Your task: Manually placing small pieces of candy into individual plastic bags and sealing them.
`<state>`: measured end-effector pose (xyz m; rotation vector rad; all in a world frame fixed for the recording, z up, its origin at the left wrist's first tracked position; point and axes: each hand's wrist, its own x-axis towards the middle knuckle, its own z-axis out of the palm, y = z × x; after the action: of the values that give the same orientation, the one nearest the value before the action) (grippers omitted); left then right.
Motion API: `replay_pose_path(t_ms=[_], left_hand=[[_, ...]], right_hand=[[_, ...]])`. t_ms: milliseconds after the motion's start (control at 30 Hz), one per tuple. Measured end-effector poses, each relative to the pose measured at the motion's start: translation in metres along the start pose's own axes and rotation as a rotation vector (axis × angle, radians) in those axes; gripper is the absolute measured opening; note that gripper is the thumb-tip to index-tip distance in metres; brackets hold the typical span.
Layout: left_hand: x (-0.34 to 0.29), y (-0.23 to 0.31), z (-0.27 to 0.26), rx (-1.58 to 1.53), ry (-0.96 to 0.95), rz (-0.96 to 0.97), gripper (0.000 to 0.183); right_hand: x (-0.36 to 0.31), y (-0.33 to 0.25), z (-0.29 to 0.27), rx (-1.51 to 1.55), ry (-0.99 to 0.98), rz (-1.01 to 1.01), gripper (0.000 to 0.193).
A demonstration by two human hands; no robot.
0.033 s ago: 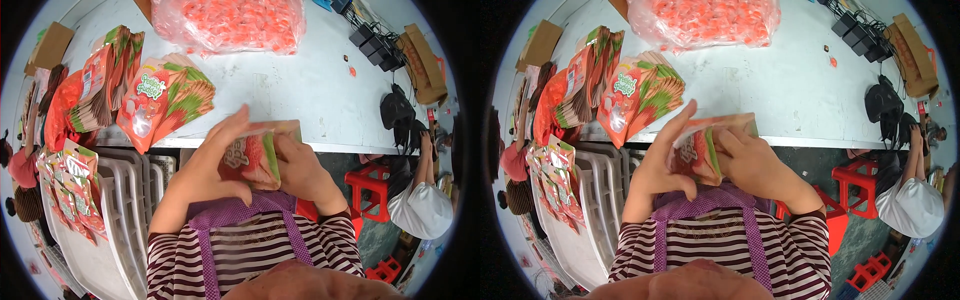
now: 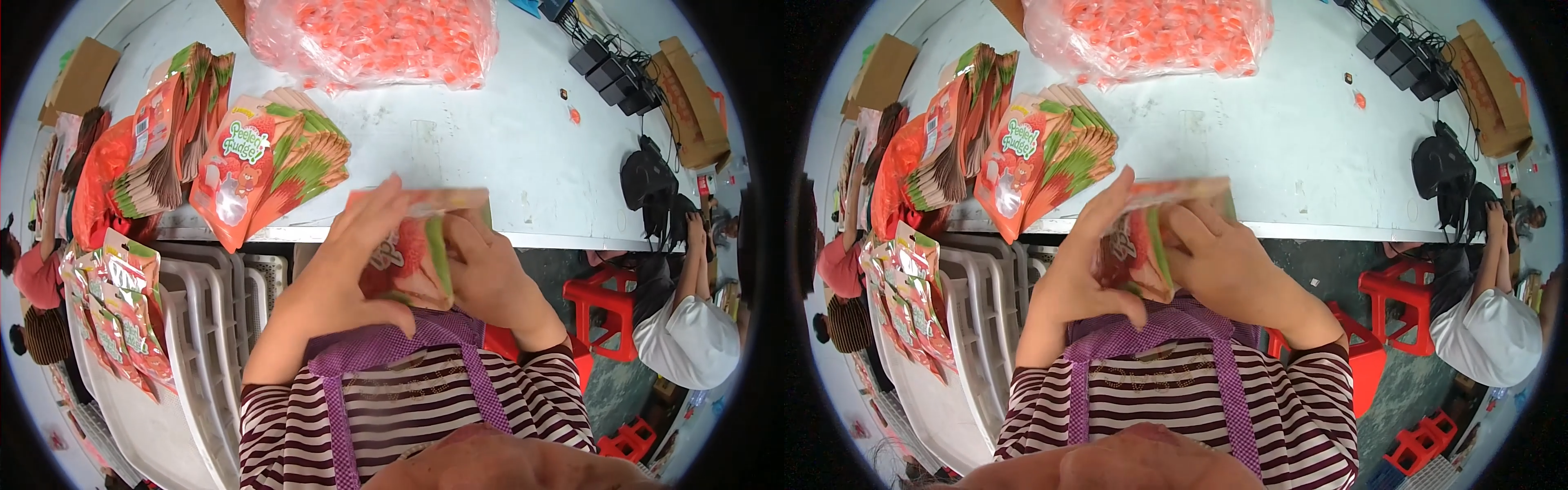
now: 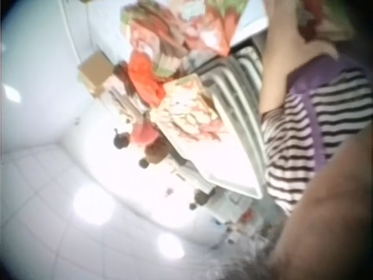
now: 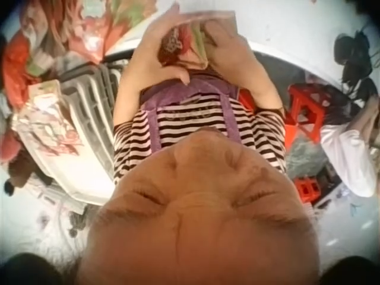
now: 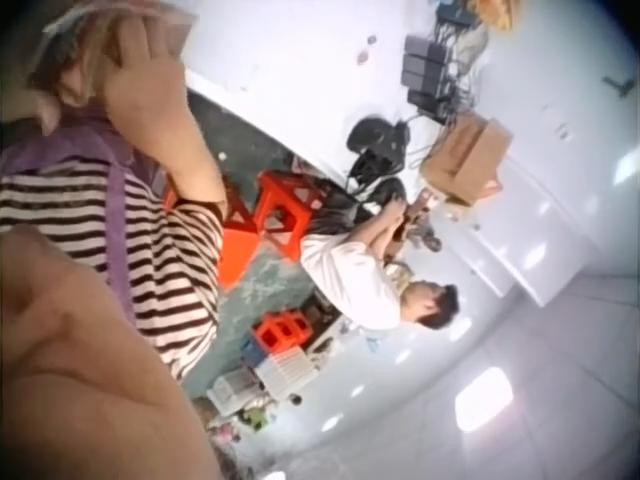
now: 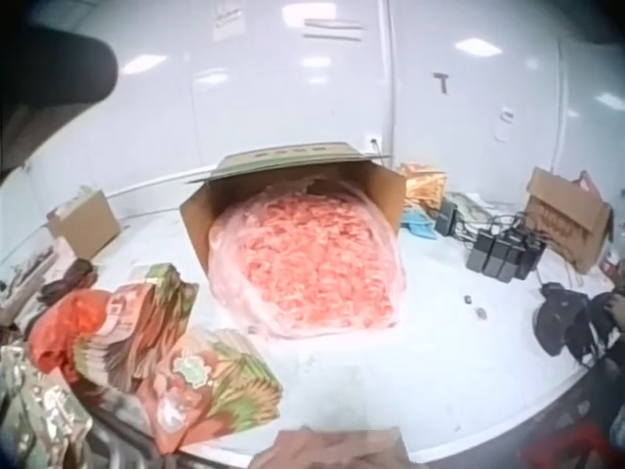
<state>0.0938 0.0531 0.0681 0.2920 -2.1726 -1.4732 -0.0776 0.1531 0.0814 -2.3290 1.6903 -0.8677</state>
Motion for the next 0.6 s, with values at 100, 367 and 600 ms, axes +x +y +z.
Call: replay_pose_path(t_ms=[100, 367, 600], left_hand=[[-0.011, 0.001, 0.012, 0.296, 0.095, 0.035, 0.076], [-0.019, -0.020, 0.013, 0.463, 0.382, 0.044, 0.044], [-0.034, -0.018, -0.011, -0.021, 0.378, 0.088, 0.027]], right_hand=[[0.006, 0.008, 0.015, -0.180, 0.140, -0.185, 0.027], [0.010, 0.006, 0.012, -0.163, 0.197, -0.176, 0.036], [0.003, 0.024, 0.022, 0.672, 0.412, 0.389, 0.051]])
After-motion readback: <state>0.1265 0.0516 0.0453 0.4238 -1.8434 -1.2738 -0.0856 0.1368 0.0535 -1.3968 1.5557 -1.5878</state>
